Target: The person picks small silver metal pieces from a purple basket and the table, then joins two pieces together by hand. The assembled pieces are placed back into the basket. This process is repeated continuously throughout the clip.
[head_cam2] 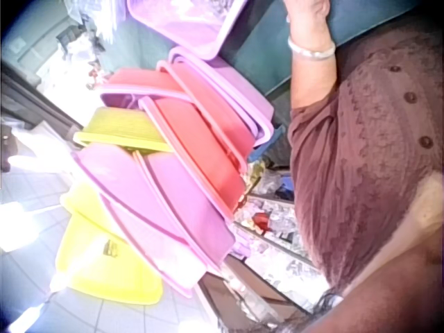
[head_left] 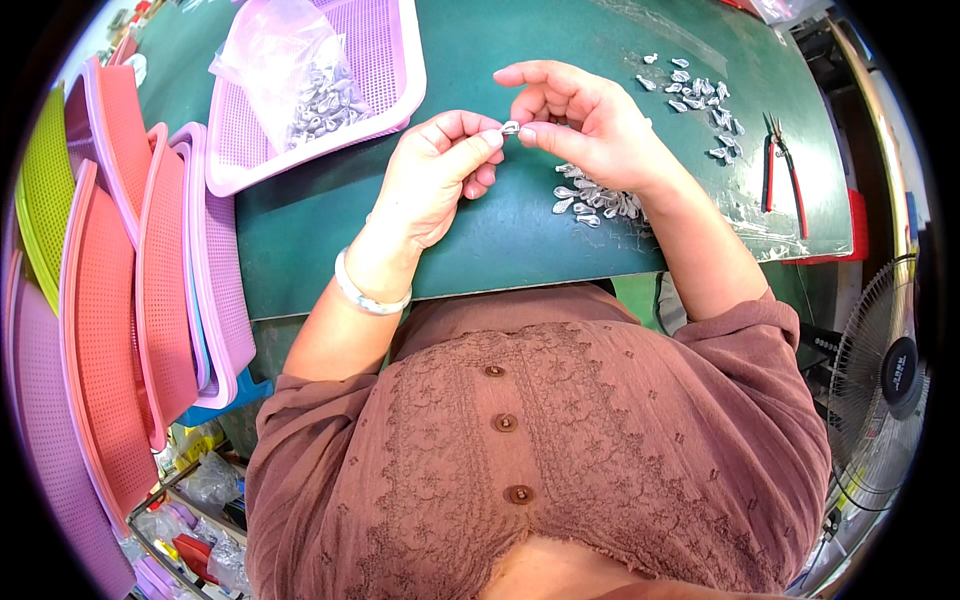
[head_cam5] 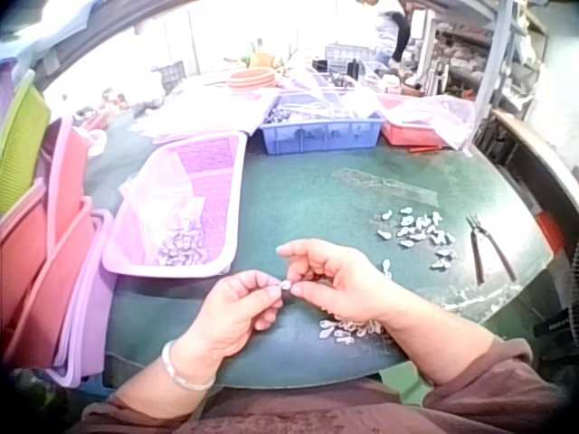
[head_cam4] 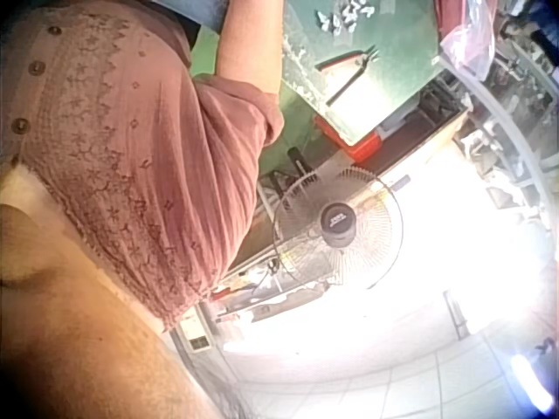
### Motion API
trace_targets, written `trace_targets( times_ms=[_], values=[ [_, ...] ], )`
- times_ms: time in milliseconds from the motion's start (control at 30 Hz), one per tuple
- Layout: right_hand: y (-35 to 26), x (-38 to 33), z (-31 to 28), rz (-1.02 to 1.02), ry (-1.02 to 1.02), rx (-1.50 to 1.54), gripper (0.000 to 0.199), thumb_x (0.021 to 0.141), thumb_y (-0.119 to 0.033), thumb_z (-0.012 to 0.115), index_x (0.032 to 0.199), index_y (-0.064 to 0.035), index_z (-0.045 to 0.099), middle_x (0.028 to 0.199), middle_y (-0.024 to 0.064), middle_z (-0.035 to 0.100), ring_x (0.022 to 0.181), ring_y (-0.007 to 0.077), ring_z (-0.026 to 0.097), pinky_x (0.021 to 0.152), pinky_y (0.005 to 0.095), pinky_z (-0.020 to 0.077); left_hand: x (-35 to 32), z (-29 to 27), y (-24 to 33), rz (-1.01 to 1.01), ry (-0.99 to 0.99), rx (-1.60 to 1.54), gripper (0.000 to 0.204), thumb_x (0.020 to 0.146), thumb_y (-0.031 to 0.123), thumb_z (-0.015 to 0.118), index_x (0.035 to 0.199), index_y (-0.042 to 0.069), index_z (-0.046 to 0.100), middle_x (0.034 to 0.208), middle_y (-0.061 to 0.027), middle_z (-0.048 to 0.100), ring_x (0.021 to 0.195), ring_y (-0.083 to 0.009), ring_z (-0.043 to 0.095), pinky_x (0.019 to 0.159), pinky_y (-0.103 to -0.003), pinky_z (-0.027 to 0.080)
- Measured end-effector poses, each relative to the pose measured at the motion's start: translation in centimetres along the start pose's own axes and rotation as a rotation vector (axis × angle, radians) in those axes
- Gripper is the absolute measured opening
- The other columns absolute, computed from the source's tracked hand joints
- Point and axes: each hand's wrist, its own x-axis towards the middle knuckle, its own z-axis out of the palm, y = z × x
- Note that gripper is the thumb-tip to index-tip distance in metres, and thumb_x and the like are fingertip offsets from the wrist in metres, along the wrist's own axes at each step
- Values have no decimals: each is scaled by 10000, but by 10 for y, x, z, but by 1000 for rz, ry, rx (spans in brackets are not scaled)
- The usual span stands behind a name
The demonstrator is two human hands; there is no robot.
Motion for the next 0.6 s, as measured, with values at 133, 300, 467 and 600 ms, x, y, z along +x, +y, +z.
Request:
trace_targets(
  times_ms=[133, 300, 467, 600],
  values=[
    [-2, 0, 0, 4, -3, -2, 373, 797, 32, 558, 1159, 7, 473, 814, 26, 574, 771, 81, 541, 729, 225, 443, 0, 0, 0, 5, 2, 5, 103, 844, 119, 588, 898, 33, 573, 726, -8, 557, 565, -60, 480, 484, -170, 371],
    [-1, 0, 0, -14, -14, 12, 369, 800, 34, 550, 1159, 12, 470, 814, 26, 576, 775, 81, 543, 732, 225, 443, 1, -1, -1, -8, -2, -8, 103, 855, 119, 573, 910, 32, 574, 730, -7, 556, 574, -59, 482, 491, -169, 375],
    [-2, -1, 1, -23, -14, 12, 365, 803, 31, 548, 1158, 11, 470, 811, 26, 576, 777, 80, 542, 736, 227, 440, 1, -1, -2, -12, -8, -12, 102, 861, 119, 565, 915, 32, 573, 733, -7, 556, 576, -60, 483, 492, -168, 375],
    [-3, -1, 1, -14, -17, -6, 356, 806, 4, 569, 1150, 6, 478, 797, 21, 573, 773, 78, 540, 728, 225, 437, 2, -1, -2, -5, -5, -2, 103, 858, 117, 569, 915, 32, 574, 726, -5, 551, 576, -60, 482, 492, -169, 375]
  ],
)
